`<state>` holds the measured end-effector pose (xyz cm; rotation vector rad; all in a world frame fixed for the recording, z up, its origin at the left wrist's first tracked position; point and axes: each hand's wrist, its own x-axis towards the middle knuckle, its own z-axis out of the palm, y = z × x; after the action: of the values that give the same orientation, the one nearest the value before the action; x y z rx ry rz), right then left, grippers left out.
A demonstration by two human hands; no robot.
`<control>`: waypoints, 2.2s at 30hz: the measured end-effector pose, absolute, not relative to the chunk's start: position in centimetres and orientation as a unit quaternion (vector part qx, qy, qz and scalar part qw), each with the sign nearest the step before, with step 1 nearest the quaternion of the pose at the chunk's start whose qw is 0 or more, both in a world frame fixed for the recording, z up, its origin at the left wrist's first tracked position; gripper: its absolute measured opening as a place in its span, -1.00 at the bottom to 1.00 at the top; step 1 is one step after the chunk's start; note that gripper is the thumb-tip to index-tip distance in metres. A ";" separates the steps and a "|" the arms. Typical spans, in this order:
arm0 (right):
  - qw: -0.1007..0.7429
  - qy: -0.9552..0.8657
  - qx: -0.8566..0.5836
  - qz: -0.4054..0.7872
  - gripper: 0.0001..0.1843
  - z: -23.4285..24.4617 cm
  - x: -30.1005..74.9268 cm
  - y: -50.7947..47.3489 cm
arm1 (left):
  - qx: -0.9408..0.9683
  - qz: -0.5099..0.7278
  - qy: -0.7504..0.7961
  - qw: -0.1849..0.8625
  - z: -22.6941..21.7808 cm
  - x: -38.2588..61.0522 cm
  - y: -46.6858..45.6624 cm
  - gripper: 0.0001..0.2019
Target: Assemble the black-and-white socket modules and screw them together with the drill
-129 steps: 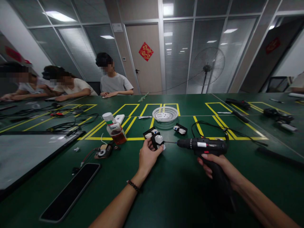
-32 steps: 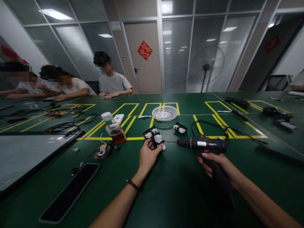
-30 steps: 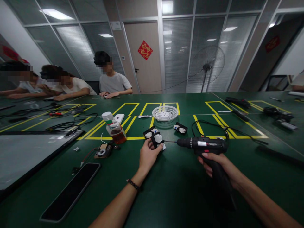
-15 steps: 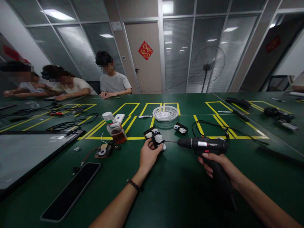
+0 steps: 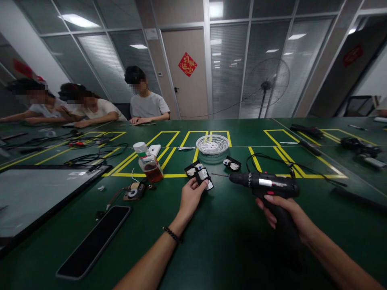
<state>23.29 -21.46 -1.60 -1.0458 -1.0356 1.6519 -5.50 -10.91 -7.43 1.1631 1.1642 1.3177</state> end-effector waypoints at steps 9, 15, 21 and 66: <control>0.476 -0.418 -0.388 0.670 -0.66 -2.1 23.3 -21.5 | 0.464 0.513 0.456 0.560 -6.8 -5.1 -11.4 -0.55; 0.474 -0.421 -0.380 0.673 -0.64 -1.8 23.2 -21.5 | 0.443 0.519 0.447 0.577 -7.3 -5.3 -11.4 -0.57; 0.479 -0.411 -0.374 0.679 -0.64 -2.0 23.2 -21.6 | 0.413 0.528 0.424 0.609 -7.1 -4.7 -11.4 -0.55; 0.403 -0.460 -0.403 0.681 -0.68 -1.8 22.9 -21.8 | 0.537 0.554 0.481 0.417 -6.4 -5.3 -11.7 -0.51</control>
<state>22.86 -21.79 -1.82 -1.0186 -1.1634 1.7198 -5.25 -11.71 -6.40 1.3485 1.2068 1.3903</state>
